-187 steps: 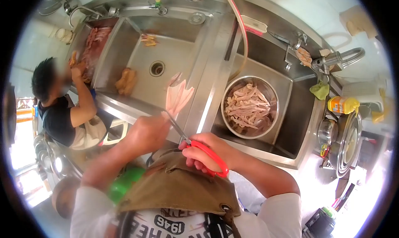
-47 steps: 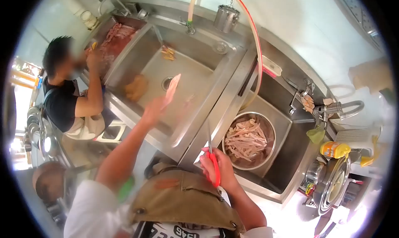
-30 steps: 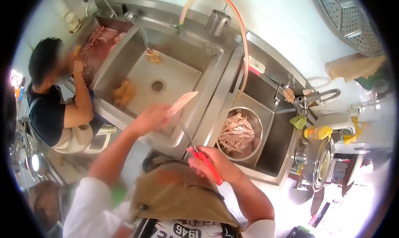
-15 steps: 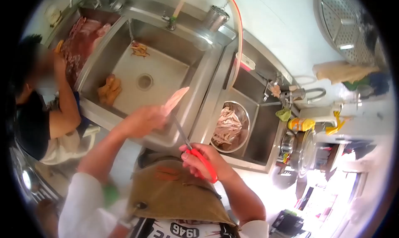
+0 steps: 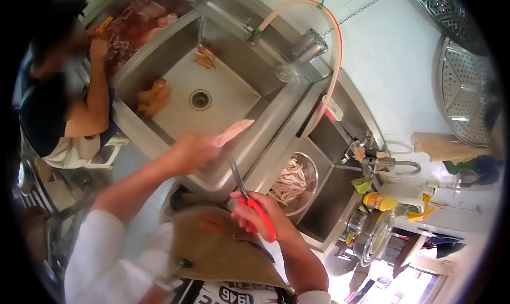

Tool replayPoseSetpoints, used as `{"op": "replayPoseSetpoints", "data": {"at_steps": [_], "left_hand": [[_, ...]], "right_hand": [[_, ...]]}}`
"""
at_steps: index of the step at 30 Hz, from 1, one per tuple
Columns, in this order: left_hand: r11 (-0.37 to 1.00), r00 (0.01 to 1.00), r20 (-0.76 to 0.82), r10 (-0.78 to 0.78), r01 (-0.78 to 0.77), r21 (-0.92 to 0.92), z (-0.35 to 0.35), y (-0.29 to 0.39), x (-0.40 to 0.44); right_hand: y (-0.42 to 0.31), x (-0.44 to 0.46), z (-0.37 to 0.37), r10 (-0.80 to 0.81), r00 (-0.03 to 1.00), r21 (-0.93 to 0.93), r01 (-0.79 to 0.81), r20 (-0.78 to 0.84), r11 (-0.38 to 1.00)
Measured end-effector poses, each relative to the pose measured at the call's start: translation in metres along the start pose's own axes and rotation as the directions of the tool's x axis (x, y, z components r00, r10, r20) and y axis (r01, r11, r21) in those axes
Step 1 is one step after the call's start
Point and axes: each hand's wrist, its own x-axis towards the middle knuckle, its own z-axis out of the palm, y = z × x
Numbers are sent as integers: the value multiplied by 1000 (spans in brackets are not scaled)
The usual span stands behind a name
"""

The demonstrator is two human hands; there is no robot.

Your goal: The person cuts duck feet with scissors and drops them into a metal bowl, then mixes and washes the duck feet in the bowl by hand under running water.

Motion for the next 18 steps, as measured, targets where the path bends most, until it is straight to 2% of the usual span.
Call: {"op": "replayPoseSetpoints", "data": {"at_steps": [3,6,9,12,15,18], "left_hand": [[996,995,-104,1,-10,-88,2,15,-5],[992,995,-78,-60,51,-118,8,26,0],[996,975,-208,82,-73,54,14,41,0],[975,948,-289,133,-72,212,20,50,1],[920,956,-206,211,-122,373,26,41,1],[924,934,-241,262,-170,343,31,44,1]], "right_hand": [[8,1,-10,-31,999,52,30,15,998],[10,4,-22,-35,998,41,33,51,999],[11,5,-32,-13,995,61,7,98,998],[13,4,-42,-36,989,75,25,147,997],[18,4,-49,-58,983,102,40,175,994],[26,5,-55,-72,978,130,47,198,990]]}}
